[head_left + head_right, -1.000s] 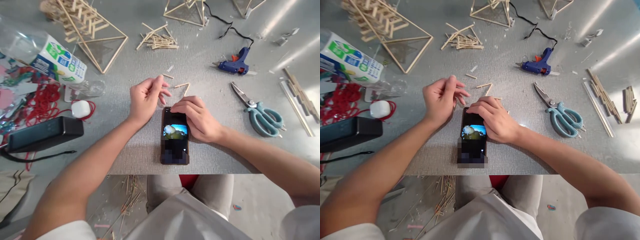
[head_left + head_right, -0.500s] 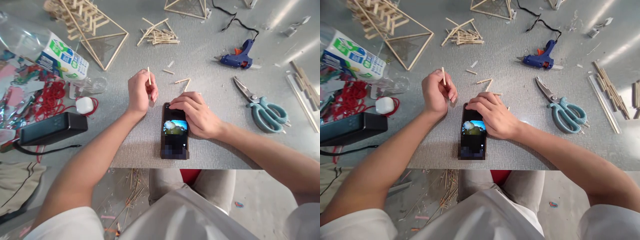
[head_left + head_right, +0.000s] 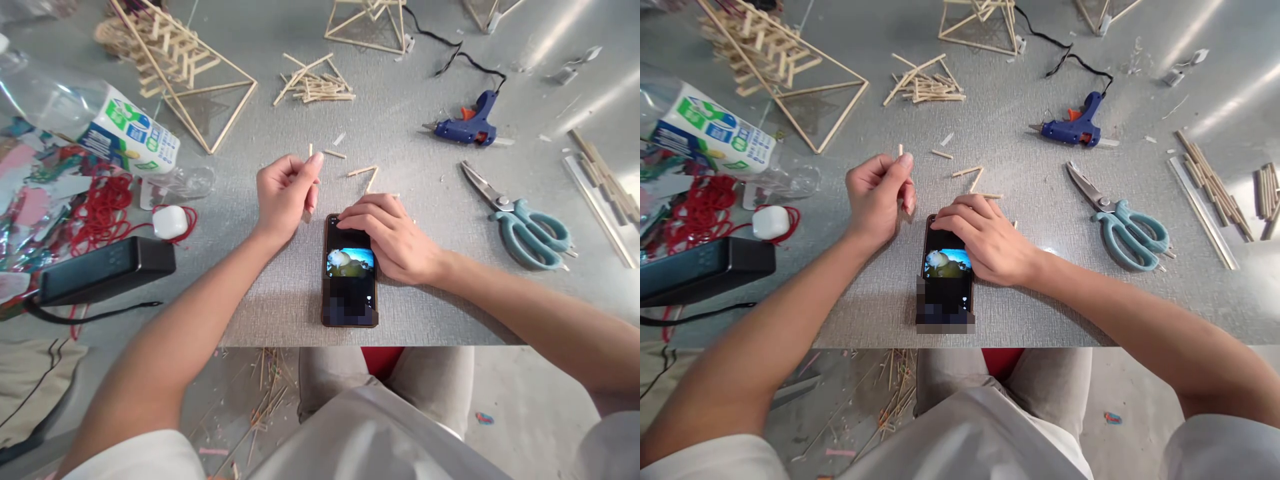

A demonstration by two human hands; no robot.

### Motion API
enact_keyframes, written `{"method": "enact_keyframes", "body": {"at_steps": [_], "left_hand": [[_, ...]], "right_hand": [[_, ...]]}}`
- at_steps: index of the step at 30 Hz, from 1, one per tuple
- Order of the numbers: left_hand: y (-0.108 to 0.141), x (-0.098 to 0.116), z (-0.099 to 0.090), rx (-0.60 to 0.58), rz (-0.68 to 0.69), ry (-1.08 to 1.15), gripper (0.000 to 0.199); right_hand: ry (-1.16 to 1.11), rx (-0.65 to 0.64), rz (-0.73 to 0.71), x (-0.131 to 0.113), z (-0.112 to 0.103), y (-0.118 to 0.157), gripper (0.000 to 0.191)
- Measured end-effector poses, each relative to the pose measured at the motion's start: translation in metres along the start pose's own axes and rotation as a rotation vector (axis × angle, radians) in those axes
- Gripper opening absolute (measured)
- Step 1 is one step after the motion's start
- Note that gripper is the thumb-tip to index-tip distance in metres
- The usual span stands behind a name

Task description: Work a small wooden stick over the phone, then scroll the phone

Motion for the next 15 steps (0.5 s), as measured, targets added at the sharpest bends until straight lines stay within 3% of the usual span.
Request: {"method": "enact_keyframes", "body": {"at_steps": [8, 15], "left_hand": [[0.0011, 0.0019, 0.0005, 0.018, 0.011, -0.041, 0.055], [0.0, -0.0006, 0.0005, 0.008, 0.012, -0.014, 0.048]], "right_hand": [[0.01, 0.004, -0.004, 0.0, -0.0001, 0.0002, 0.039], [0.006, -0.003, -0.011, 0.0, 0.0004, 0.0005, 0.039]]}}
Point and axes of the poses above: each hand's wrist, its own y-axis away from the middle knuckle, its own z-axis out of the palm, x = y × z, the point moved 4 cm from there along -y, towards the middle knuckle, and after that the axes turned 13 degrees about z, right-handed, at the moved point
